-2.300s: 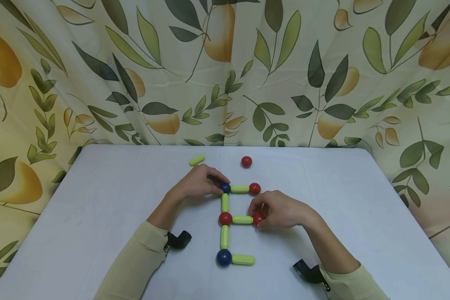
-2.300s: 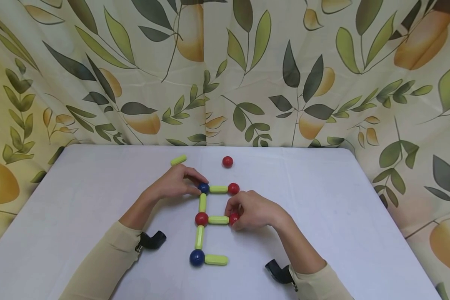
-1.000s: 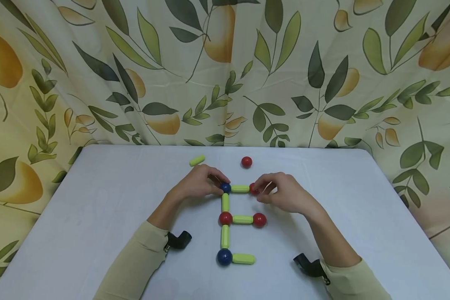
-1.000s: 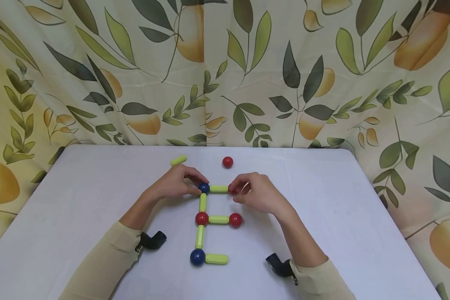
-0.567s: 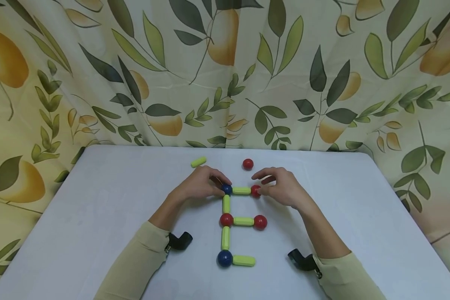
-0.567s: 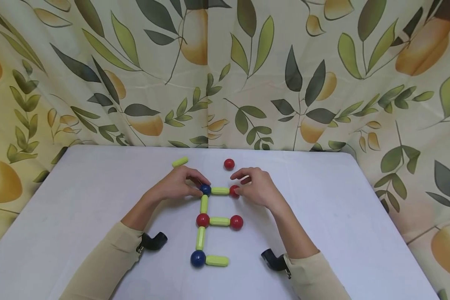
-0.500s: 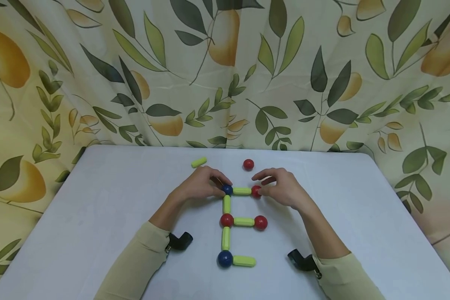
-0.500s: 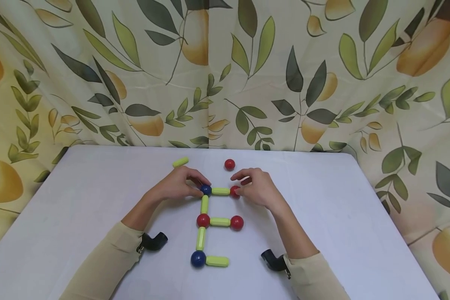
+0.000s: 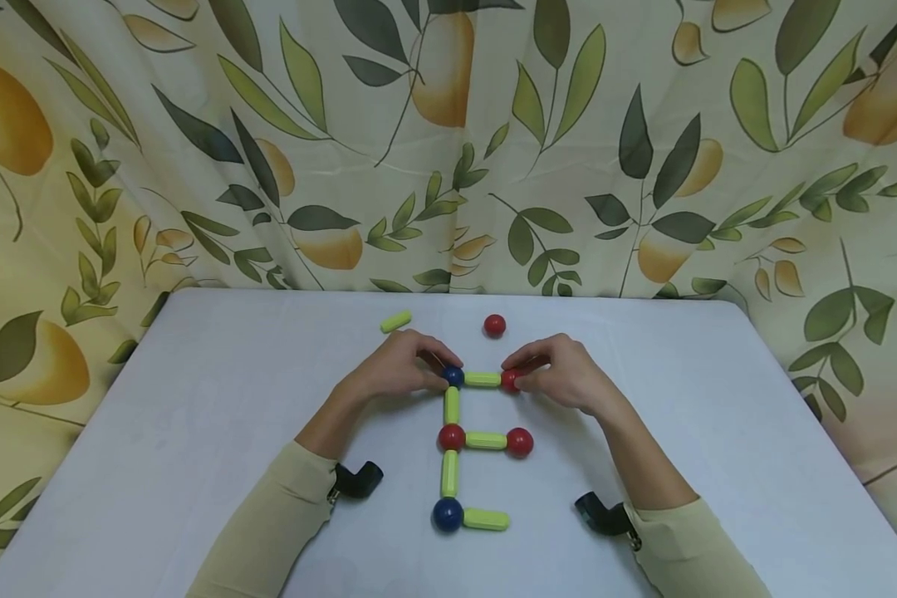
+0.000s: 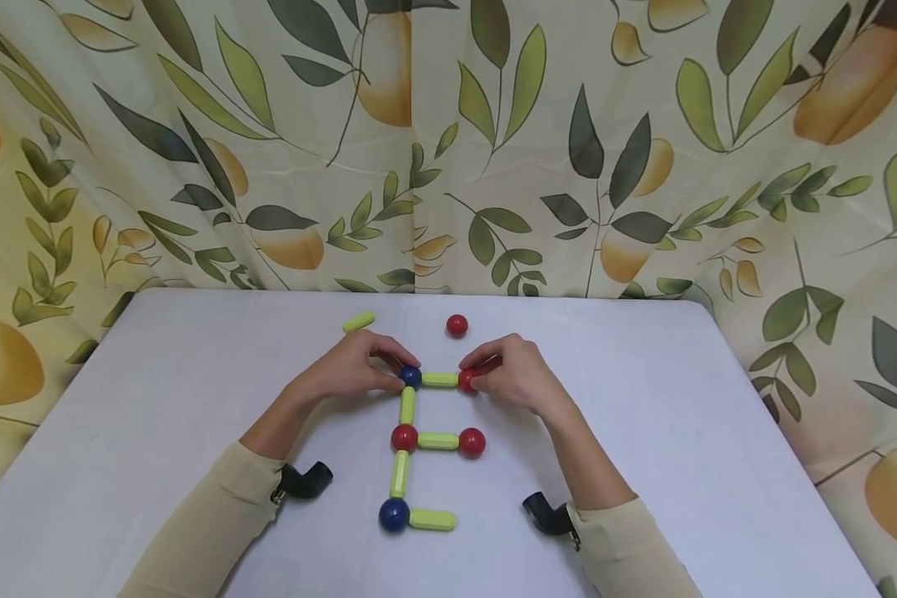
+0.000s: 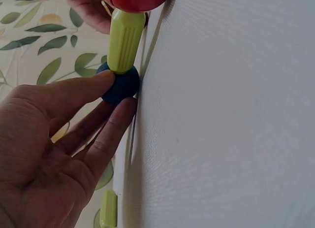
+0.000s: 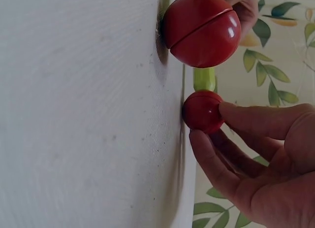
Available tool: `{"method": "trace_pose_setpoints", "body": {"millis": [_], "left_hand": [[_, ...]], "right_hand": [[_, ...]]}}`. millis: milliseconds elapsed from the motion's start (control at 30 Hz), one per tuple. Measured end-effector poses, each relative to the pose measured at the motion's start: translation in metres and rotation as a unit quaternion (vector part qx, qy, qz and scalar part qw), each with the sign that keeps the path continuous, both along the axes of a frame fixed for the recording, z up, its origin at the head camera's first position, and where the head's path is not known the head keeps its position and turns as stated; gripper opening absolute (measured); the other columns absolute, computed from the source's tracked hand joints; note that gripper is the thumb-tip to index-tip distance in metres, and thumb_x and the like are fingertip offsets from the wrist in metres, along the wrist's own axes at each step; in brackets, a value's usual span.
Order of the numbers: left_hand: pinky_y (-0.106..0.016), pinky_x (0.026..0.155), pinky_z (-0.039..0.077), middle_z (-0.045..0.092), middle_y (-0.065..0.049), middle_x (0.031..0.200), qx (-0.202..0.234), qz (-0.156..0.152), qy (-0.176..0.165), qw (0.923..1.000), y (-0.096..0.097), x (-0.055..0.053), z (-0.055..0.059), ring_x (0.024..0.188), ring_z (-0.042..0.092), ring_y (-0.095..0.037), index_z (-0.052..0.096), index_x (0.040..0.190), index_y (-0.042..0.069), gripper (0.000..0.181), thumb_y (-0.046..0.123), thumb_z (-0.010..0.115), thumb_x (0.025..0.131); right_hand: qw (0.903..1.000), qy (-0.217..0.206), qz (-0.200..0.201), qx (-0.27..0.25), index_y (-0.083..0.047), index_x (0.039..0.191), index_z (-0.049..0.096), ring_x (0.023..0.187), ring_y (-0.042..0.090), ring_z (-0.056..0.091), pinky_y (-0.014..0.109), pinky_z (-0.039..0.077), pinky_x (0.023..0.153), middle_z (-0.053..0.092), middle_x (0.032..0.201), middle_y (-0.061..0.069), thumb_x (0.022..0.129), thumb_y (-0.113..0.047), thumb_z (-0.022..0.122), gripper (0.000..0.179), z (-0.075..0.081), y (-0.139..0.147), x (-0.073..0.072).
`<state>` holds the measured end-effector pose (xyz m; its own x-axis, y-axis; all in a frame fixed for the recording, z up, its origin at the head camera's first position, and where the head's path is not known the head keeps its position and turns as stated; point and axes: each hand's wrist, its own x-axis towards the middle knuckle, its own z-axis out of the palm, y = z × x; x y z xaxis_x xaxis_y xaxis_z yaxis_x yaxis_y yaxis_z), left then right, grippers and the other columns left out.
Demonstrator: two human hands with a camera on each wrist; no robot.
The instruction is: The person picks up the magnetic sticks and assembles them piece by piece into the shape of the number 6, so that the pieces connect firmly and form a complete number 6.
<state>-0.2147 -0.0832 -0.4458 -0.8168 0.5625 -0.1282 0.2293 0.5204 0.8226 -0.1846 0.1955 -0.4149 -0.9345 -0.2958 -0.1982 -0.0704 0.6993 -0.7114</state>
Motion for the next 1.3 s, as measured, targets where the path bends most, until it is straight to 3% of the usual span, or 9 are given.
{"method": "trace_pose_setpoints", "body": {"millis": [367,1067,1300], "left_hand": [[-0.033,0.097,0.056,0.076,0.005,0.113,-0.001,-0.005,0.003,1.0000,-0.001,-0.003,-0.004,0.103,0.069,-0.013,0.079,0.119,0.019,0.031,0.009,0.081,0.090],[-0.034,0.097,0.057,0.076,0.003,0.117,0.005,-0.019,-0.003,0.9998,-0.007,-0.005,0.000,0.106,0.071,-0.014,0.077,0.123,0.015,0.036,0.008,0.082,0.089],[-0.032,0.091,0.059,0.076,-0.005,0.118,0.018,-0.001,0.026,0.9995,-0.018,-0.009,0.003,0.101,0.072,-0.016,0.077,0.122,0.011,0.033,0.005,0.079,0.090]], "right_hand": [[0.9999,-0.011,-0.003,0.000,-0.011,0.113,0.080,0.104,0.027,0.067,0.033,0.052,0.082,0.076,0.113,0.010,0.091,-0.009,0.076,0.023,-0.002,0.001,-0.002],[0.9988,-0.043,-0.005,-0.022,-0.009,0.116,0.079,0.101,0.026,0.066,0.030,0.055,0.081,0.075,0.115,0.012,0.091,-0.010,0.078,0.025,-0.002,0.003,-0.004],[0.9988,-0.042,-0.006,-0.023,-0.009,0.116,0.079,0.101,0.025,0.066,0.030,0.055,0.082,0.075,0.115,0.012,0.090,-0.010,0.079,0.025,-0.003,0.004,-0.004]]}}
